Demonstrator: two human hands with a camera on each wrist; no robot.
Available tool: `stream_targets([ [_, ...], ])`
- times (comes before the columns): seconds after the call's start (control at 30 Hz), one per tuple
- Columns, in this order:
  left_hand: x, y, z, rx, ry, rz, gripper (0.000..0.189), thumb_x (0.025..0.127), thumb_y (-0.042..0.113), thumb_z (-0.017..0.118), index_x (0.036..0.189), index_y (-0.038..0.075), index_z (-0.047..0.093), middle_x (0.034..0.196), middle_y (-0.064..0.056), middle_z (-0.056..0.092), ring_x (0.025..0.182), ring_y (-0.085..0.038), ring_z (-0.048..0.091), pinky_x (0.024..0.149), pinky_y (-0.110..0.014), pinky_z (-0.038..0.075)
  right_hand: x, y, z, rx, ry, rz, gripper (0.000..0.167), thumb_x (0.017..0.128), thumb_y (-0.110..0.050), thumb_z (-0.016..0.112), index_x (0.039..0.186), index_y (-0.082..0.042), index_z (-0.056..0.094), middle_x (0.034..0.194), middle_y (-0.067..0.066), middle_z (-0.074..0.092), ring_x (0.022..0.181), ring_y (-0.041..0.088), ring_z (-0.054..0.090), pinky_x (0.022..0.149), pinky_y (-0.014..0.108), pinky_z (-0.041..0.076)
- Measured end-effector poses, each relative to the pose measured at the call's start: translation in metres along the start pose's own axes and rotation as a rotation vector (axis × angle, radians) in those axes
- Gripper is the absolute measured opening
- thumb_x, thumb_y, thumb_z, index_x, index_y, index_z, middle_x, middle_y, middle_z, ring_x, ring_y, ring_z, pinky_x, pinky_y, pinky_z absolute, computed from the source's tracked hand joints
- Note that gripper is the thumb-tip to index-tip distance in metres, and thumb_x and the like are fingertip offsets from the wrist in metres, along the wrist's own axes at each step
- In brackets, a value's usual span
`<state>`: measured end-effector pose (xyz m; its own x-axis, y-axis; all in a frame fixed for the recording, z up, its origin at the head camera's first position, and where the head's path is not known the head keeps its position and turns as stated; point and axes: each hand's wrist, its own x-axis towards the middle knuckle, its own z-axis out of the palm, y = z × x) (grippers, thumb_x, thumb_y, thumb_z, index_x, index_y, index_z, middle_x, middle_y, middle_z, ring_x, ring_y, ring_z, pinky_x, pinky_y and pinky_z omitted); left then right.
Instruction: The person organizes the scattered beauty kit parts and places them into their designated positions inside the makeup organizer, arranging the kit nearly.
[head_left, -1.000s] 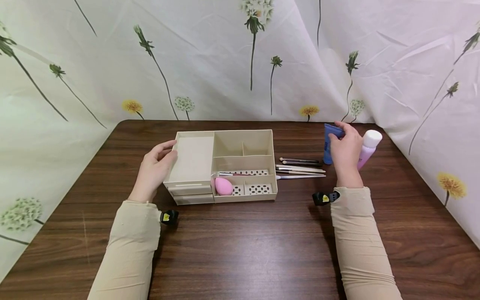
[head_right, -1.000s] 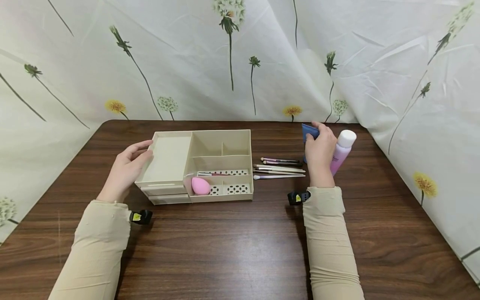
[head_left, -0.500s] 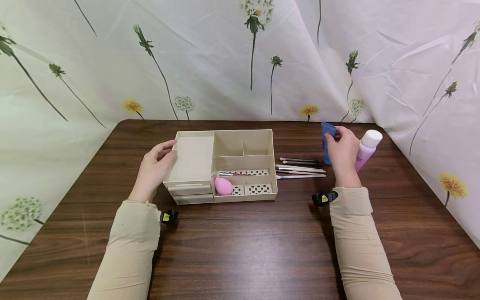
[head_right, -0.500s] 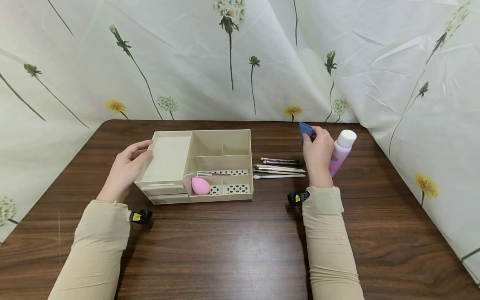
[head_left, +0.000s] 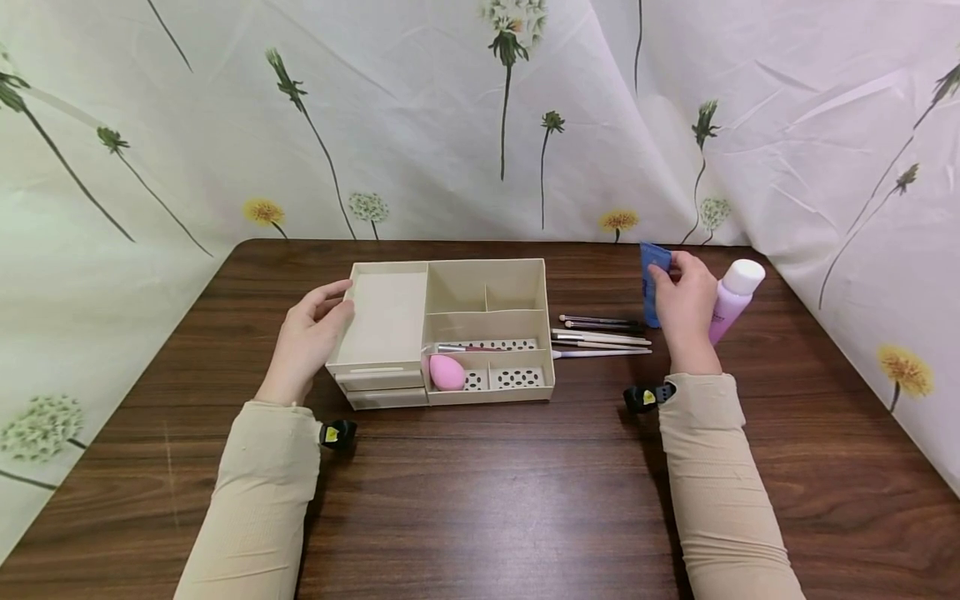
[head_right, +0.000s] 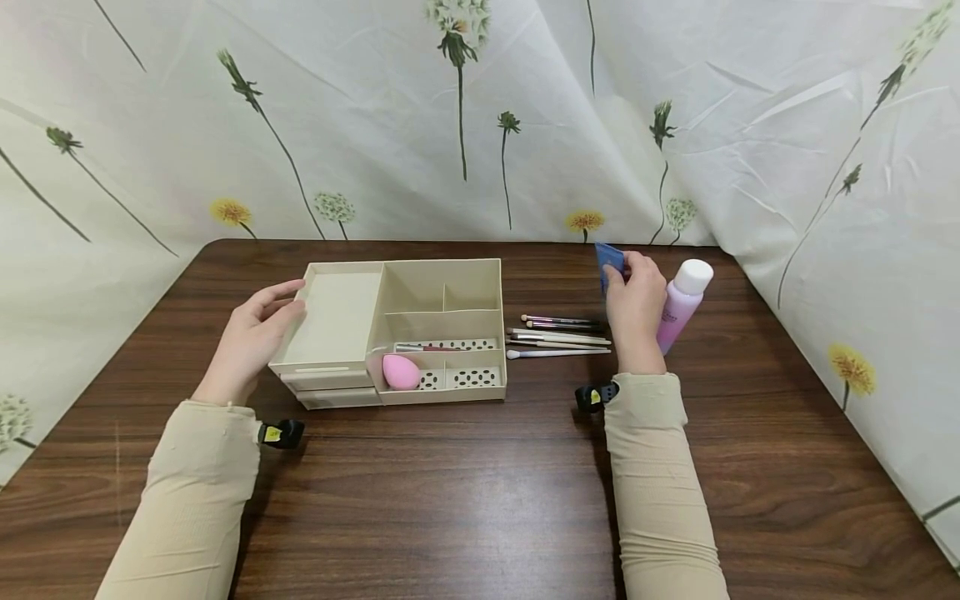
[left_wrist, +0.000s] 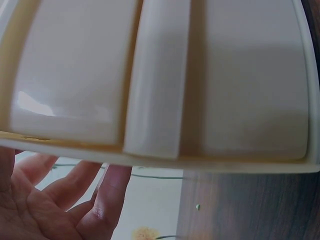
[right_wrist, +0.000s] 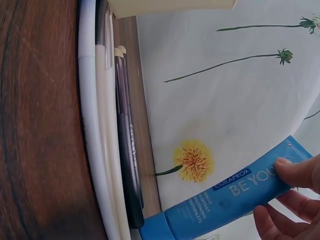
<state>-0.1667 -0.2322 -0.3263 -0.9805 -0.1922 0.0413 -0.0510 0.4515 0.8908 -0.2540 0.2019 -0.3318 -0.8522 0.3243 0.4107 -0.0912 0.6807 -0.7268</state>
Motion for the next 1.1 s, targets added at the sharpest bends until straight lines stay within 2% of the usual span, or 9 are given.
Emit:
stream_targets([
  [0.4, -0.001, 0.001, 0.0, 0.003, 0.0, -0.005, 0.05, 0.103, 0.034, 0.046, 0.149, 0.013, 0.045, 0.139, -0.024, 0.053, 0.128, -0.038, 0.047, 0.106, -0.054, 0.036, -0.003, -0.012, -0.002, 0.087, 0.045, -0.041, 0.026, 0.094, -0.013, 0.067, 0.109, 0.008, 0.068, 0.111, 0.024, 0.067, 0.1, 0.037, 0.067, 0.088, 0.046, 0.052],
  [0.47, -0.001, 0.001, -0.001, 0.003, 0.0, -0.006, 0.05, 0.104, 0.034, 0.046, 0.15, 0.014, 0.045, 0.139, -0.024, 0.053, 0.129, -0.038, 0.047, 0.106, -0.054, 0.036, -0.005, -0.016, -0.002, 0.098, 0.05, -0.044, 0.025, 0.094, -0.014, 0.068, 0.108, 0.007, 0.069, 0.11, 0.022, 0.068, 0.098, 0.035, 0.068, 0.086, 0.042, 0.052],
  [0.6, -0.002, 0.001, -0.001, 0.005, 0.0, -0.006, 0.05, 0.104, 0.034, 0.045, 0.15, 0.013, 0.045, 0.139, -0.024, 0.052, 0.129, -0.038, 0.047, 0.106, -0.054, 0.036, -0.007, -0.023, -0.003, 0.121, 0.059, -0.049, 0.024, 0.094, -0.015, 0.069, 0.106, 0.006, 0.07, 0.108, 0.02, 0.07, 0.095, 0.031, 0.068, 0.079, 0.027, 0.047],
  [0.73, -0.002, 0.002, -0.001, 0.005, 0.0, -0.009, 0.05, 0.104, 0.034, 0.045, 0.15, 0.013, 0.045, 0.139, -0.024, 0.052, 0.128, -0.038, 0.047, 0.105, -0.053, 0.036, -0.008, -0.025, -0.003, 0.155, 0.069, -0.04, 0.024, 0.093, -0.015, 0.07, 0.105, 0.005, 0.07, 0.105, 0.018, 0.07, 0.087, 0.019, 0.065, 0.075, 0.017, 0.042],
  [0.9, -0.002, 0.002, 0.0, 0.003, 0.0, -0.011, 0.05, 0.104, 0.034, 0.045, 0.149, 0.013, 0.045, 0.139, -0.025, 0.052, 0.128, -0.038, 0.048, 0.104, -0.053, 0.037, -0.008, -0.026, -0.002, 0.235, 0.081, -0.009, 0.024, 0.092, -0.015, 0.07, 0.102, 0.007, 0.069, 0.097, 0.016, 0.069, 0.074, -0.002, 0.053, 0.072, 0.015, 0.041],
  [1.0, -0.002, 0.002, 0.0, 0.001, 0.0, -0.012, 0.05, 0.104, 0.034, 0.045, 0.149, 0.012, 0.045, 0.14, -0.025, 0.052, 0.128, -0.038, 0.048, 0.104, -0.052, 0.037, -0.008, -0.026, -0.002, 0.267, 0.095, -0.002, 0.024, 0.092, -0.015, 0.071, 0.102, 0.007, 0.069, 0.093, 0.011, 0.067, 0.071, -0.007, 0.051, 0.07, 0.016, 0.042],
  [1.1, -0.002, 0.002, 0.0, -0.001, 0.0, -0.012, 0.05, 0.104, 0.034, 0.045, 0.149, 0.013, 0.045, 0.14, -0.025, 0.052, 0.128, -0.038, 0.047, 0.105, -0.053, 0.037, -0.009, -0.028, -0.002, 0.297, 0.106, 0.002, 0.024, 0.091, -0.015, 0.072, 0.103, 0.006, 0.069, 0.088, 0.002, 0.064, 0.072, -0.005, 0.053, 0.07, 0.016, 0.042],
])
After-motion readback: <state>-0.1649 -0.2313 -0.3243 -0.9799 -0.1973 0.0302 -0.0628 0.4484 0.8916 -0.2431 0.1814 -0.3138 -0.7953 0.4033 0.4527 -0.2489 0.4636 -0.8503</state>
